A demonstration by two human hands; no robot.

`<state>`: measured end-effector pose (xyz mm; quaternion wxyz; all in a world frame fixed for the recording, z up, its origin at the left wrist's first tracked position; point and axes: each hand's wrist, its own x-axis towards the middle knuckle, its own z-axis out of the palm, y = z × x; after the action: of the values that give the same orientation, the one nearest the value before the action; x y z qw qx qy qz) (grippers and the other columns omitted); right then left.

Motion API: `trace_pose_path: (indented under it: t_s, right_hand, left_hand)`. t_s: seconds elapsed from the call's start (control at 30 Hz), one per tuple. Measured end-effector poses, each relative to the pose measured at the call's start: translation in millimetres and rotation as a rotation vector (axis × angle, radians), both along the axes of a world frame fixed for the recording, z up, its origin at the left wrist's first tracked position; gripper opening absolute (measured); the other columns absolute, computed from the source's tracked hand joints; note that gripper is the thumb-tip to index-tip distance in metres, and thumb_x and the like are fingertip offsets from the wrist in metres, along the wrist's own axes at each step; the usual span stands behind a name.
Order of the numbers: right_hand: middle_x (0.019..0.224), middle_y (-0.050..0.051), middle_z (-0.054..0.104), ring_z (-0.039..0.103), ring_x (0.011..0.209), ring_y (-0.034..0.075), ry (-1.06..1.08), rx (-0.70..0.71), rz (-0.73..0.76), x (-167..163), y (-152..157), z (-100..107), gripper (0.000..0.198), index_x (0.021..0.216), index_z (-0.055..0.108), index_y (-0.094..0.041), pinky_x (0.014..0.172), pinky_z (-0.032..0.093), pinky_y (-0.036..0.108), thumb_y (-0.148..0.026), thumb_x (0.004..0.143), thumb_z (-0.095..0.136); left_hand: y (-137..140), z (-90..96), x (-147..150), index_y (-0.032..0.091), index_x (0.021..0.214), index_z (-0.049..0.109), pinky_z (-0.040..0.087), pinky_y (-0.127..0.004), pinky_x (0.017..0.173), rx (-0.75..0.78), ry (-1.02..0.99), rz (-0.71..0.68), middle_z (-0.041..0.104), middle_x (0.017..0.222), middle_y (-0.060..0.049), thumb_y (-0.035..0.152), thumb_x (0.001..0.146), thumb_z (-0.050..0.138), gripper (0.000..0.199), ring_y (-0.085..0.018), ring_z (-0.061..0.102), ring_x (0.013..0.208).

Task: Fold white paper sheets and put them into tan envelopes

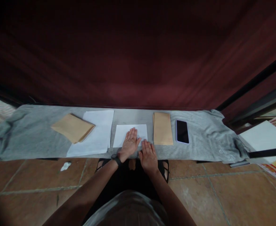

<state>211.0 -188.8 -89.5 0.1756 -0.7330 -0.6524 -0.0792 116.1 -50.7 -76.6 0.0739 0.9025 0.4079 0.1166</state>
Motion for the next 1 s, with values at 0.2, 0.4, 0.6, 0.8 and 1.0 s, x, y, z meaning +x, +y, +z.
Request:
trace_pose_path:
  t_s: [0.2, 0.4, 0.6, 0.8, 1.0]
  right_hand:
    - [0.157, 0.016, 0.043, 0.039, 0.146, 0.030, 0.029, 0.015, 0.008, 2, 0, -1, 0.057, 0.156, 0.034, -0.008, 0.120, 0.030, 0.050, -0.032, 0.105, 0.039]
    - [0.158, 0.017, 0.041, 0.039, 0.146, 0.029, 0.036, -0.026, -0.002, 0, 1, 3, 0.058, 0.157, 0.032, -0.009, 0.120, 0.030, 0.050, -0.033, 0.105, 0.040]
    - [0.158, 0.016, 0.041, 0.037, 0.148, 0.029, 0.040, -0.023, 0.008, 1, 0, 3, 0.059, 0.157, 0.031, -0.009, 0.121, 0.028, 0.049, -0.034, 0.105, 0.041]
    - [0.159, 0.015, 0.041, 0.035, 0.149, 0.026, 0.088, -0.033, 0.011, 0, 2, 10, 0.056, 0.158, 0.031, -0.011, 0.123, 0.027, 0.049, -0.034, 0.107, 0.036]
    - [0.160, 0.010, 0.040, 0.034, 0.150, 0.022, 0.183, -0.158, 0.149, -19, 50, 27, 0.052, 0.153, 0.042, -0.014, 0.124, 0.027, 0.044, -0.036, 0.108, 0.026]
  left_hand:
    - [27, -1.3, -3, 0.000, 0.154, 0.031, 0.024, -0.048, 0.125, 0.007, 0.053, -0.010, 0.029, 0.163, -0.022, 0.045, 0.104, 0.029, 0.067, -0.030, 0.021, 0.154]
    - [53, 6.4, -2, 0.004, 0.156, 0.030, 0.022, -0.047, 0.126, -0.014, 0.086, 0.010, 0.031, 0.163, -0.020, 0.044, 0.104, 0.030, 0.065, -0.028, 0.021, 0.154]
    - [25, 6.6, -21, 0.005, 0.154, 0.034, 0.026, -0.046, 0.125, 0.001, 0.059, -0.022, 0.034, 0.162, -0.018, 0.038, 0.105, 0.030, 0.059, -0.026, 0.026, 0.153]
    - [-27, 8.5, -59, 0.009, 0.156, 0.031, 0.029, -0.048, 0.124, 0.043, 0.017, -0.183, 0.033, 0.163, -0.016, 0.038, 0.104, 0.035, 0.059, -0.025, 0.024, 0.154]
    - [-33, 8.5, -70, 0.005, 0.153, 0.037, 0.030, -0.048, 0.124, 0.012, 0.038, -0.224, 0.040, 0.158, -0.019, 0.022, 0.101, 0.032, 0.055, -0.024, 0.031, 0.151]
